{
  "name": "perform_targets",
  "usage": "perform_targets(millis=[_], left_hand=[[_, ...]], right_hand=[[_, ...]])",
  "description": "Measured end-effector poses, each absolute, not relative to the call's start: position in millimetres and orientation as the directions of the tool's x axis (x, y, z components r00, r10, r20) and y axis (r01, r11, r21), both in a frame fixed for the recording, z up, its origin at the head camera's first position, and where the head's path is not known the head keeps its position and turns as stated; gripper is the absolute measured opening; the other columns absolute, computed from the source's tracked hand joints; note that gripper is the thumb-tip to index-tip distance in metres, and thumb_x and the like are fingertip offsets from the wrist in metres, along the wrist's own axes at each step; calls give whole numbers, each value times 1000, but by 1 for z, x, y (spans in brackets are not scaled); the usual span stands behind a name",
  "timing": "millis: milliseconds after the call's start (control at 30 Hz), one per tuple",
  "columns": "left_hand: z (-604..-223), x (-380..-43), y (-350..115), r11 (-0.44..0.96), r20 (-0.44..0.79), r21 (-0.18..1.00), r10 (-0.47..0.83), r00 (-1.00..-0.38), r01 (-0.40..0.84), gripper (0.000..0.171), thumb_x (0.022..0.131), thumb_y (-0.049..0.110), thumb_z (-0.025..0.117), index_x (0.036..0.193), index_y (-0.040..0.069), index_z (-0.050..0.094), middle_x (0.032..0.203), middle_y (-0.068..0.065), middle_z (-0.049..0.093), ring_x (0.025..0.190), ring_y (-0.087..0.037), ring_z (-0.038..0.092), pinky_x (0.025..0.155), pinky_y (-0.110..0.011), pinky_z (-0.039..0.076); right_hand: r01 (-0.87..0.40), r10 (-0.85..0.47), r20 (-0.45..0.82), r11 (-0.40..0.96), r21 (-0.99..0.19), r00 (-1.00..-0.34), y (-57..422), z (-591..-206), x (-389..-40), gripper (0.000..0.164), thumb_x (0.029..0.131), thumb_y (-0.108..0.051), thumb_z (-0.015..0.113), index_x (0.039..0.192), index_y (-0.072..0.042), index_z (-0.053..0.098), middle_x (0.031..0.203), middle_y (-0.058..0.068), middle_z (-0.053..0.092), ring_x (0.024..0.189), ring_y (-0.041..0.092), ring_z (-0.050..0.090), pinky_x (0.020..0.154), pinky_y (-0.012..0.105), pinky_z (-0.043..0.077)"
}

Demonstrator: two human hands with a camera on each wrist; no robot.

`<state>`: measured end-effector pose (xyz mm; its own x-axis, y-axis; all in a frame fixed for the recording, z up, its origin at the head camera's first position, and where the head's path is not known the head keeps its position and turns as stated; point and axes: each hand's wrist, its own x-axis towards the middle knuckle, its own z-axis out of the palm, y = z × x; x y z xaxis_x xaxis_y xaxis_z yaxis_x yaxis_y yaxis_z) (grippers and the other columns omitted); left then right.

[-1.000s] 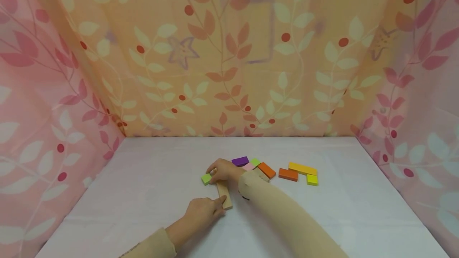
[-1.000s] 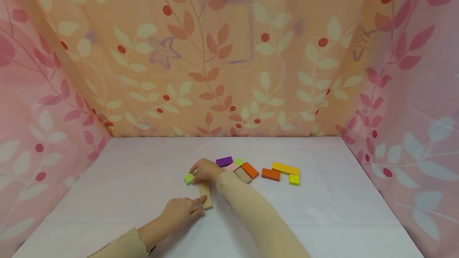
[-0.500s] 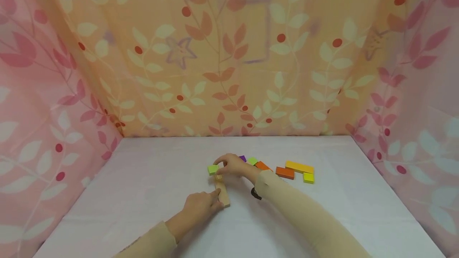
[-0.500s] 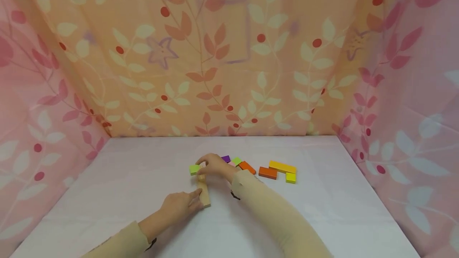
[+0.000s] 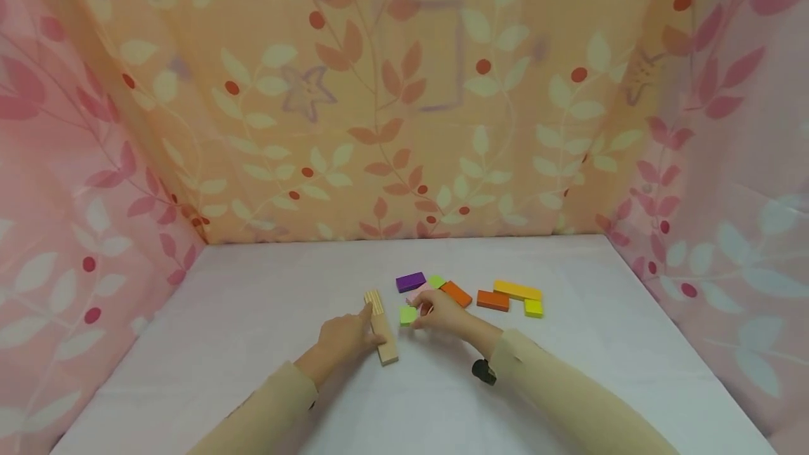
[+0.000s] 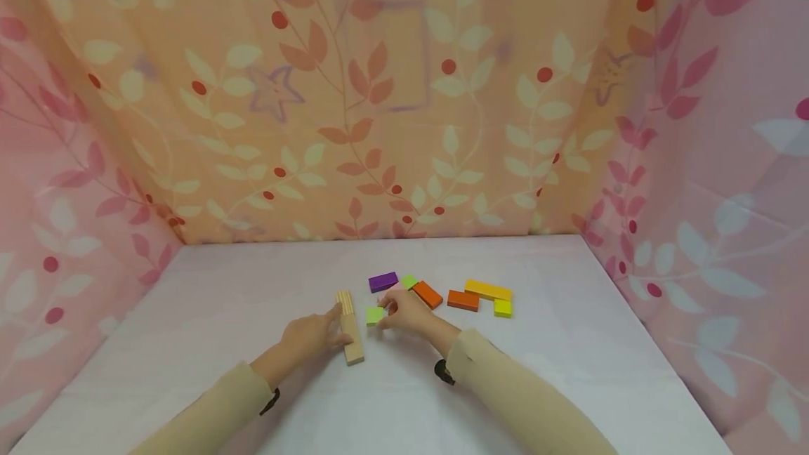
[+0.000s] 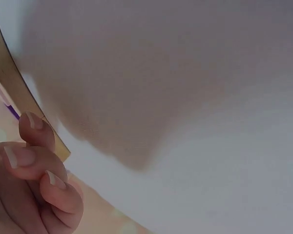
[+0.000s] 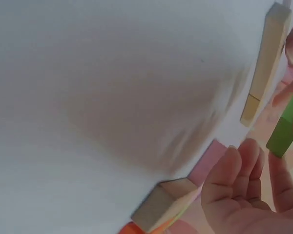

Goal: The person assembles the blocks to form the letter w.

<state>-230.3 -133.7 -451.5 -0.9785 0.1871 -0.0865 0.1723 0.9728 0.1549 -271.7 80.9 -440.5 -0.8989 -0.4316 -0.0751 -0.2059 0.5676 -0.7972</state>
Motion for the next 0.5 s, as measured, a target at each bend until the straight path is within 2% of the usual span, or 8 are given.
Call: perform_targets(millis=[133, 333, 500], left_hand=[[-450, -240, -133, 972, -136, 177, 179, -974, 154, 78, 85, 56, 65, 142, 6, 47, 101, -19, 69, 89, -35, 67, 67, -46, 51], [-450, -244, -131, 977, -180, 173, 159, -971, 127, 76, 85, 57, 65, 142, 9, 50, 111, -18, 68, 96, -34, 66, 71, -47, 51], [-451, -247, -130, 977, -182, 172, 155, -971, 124, 76, 84, 58, 66, 141, 10, 51, 116, -18, 67, 102, -35, 64, 74, -47, 51]], right_hand=[[-163, -397, -99, 574, -802, -912, 88, -450, -263, 28, 77, -9, 83, 97, -3, 65, 80, 3, 52, 76, 17, 48, 65, 26, 42], [-155, -396, -150, 641, -752, -906, 94, -458, -250, 30, 75, -12, 85, 93, -3, 62, 80, 4, 54, 75, 18, 49, 66, 29, 44], [-190, -453, -217, 695, -693, -865, 101, -451, -247, 31, 78, -16, 83, 100, -5, 65, 88, 6, 58, 81, 21, 53, 75, 39, 48]])
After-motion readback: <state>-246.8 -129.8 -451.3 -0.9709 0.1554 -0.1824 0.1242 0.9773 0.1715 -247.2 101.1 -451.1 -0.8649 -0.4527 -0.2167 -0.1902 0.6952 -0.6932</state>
